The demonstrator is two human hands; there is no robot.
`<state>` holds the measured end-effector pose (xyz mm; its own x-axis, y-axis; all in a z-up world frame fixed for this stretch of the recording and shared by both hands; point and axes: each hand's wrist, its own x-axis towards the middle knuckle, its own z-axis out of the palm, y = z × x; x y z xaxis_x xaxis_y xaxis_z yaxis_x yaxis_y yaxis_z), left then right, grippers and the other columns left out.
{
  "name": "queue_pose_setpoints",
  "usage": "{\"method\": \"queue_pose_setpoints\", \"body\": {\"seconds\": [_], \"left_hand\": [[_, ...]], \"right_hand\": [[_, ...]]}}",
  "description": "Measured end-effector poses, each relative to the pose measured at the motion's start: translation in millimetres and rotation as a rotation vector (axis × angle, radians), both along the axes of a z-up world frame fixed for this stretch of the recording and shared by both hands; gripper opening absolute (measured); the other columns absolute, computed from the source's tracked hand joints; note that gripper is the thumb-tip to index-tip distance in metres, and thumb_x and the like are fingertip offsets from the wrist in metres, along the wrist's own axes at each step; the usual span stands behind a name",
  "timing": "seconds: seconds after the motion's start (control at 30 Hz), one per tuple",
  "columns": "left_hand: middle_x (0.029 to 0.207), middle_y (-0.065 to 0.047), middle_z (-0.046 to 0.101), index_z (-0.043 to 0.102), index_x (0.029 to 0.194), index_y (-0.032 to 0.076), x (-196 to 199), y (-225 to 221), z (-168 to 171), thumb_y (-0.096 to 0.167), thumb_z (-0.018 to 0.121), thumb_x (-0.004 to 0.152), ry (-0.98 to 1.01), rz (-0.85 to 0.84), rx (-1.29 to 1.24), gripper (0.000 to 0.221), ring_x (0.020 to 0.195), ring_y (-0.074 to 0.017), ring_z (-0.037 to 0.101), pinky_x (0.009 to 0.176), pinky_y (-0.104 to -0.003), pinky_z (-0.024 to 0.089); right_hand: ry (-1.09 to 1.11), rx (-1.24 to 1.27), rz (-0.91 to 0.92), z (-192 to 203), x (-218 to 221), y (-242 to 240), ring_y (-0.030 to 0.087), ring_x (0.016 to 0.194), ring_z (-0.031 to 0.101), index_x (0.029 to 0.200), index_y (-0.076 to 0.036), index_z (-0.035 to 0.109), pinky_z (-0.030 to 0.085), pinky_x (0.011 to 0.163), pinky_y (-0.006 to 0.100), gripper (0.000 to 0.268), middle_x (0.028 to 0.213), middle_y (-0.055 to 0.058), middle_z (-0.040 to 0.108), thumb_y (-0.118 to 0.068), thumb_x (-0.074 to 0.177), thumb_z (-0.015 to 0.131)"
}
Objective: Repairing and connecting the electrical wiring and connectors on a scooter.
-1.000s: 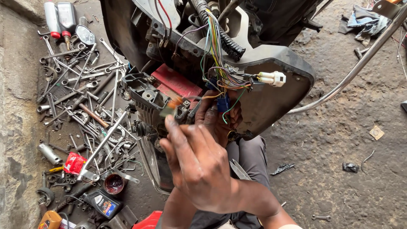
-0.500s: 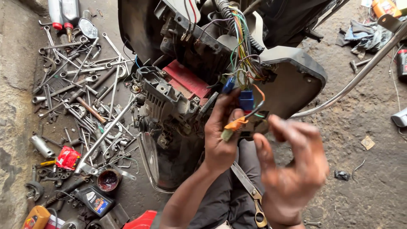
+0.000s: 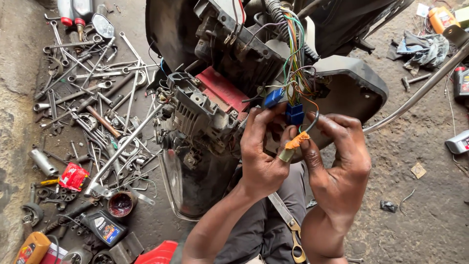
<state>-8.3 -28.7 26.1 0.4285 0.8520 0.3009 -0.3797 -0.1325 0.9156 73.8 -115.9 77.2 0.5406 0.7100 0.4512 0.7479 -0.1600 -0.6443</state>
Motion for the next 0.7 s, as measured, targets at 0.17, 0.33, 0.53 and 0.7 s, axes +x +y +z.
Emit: {"method": "queue_pose_setpoints", "body": {"seconds": [0.17, 0.33, 0.53, 0.7], "left_hand": [[0.117, -0.006, 0.057, 0.057, 0.140, -0.003, -2, 3, -4, 0.000, 0.067, 0.103, 0.043, 0.009, 0.042, 0.039, 0.093, -0.0105, 0.063, 0.085, -0.024, 0.054], [0.111, -0.005, 0.056, 0.056, 0.143, -0.005, -8, 7, -10, -0.001, 0.063, 0.107, -0.057, -0.130, -0.066, 0.036, 0.095, -0.0076, 0.062, 0.086, -0.021, 0.053], [0.119, -0.005, 0.057, 0.055, 0.143, -0.006, -7, 8, -16, 0.000, 0.061, 0.108, -0.118, -0.220, -0.193, 0.036, 0.099, -0.0077, 0.060, 0.095, -0.023, 0.052], [0.123, -0.006, 0.059, 0.052, 0.143, -0.007, -9, 8, -16, 0.005, 0.059, 0.112, -0.204, -0.282, -0.248, 0.034, 0.111, -0.0092, 0.061, 0.104, -0.025, 0.051]], "right_hand": [[0.173, 0.054, -0.003, -8, 6, -3, 0.016, 0.102, 0.064, 0.128, 0.003, 0.067, 0.053, 0.092, 0.025, 0.033, 0.118, 0.012, 0.063, 0.006, 0.096, 0.075], [0.382, 0.228, -0.032, -14, 16, -18, 0.005, 0.092, 0.061, 0.119, 0.009, 0.070, 0.050, 0.081, 0.014, 0.015, 0.115, 0.009, 0.066, 0.015, 0.106, 0.069], [0.394, 0.224, 0.007, -10, 15, -19, 0.003, 0.089, 0.062, 0.118, 0.008, 0.070, 0.050, 0.077, 0.012, 0.016, 0.113, 0.008, 0.067, 0.015, 0.104, 0.071], [0.435, 0.156, 0.007, -6, 10, -20, 0.004, 0.094, 0.060, 0.120, 0.006, 0.068, 0.049, 0.080, 0.014, 0.028, 0.115, 0.009, 0.065, 0.014, 0.094, 0.071]]}}
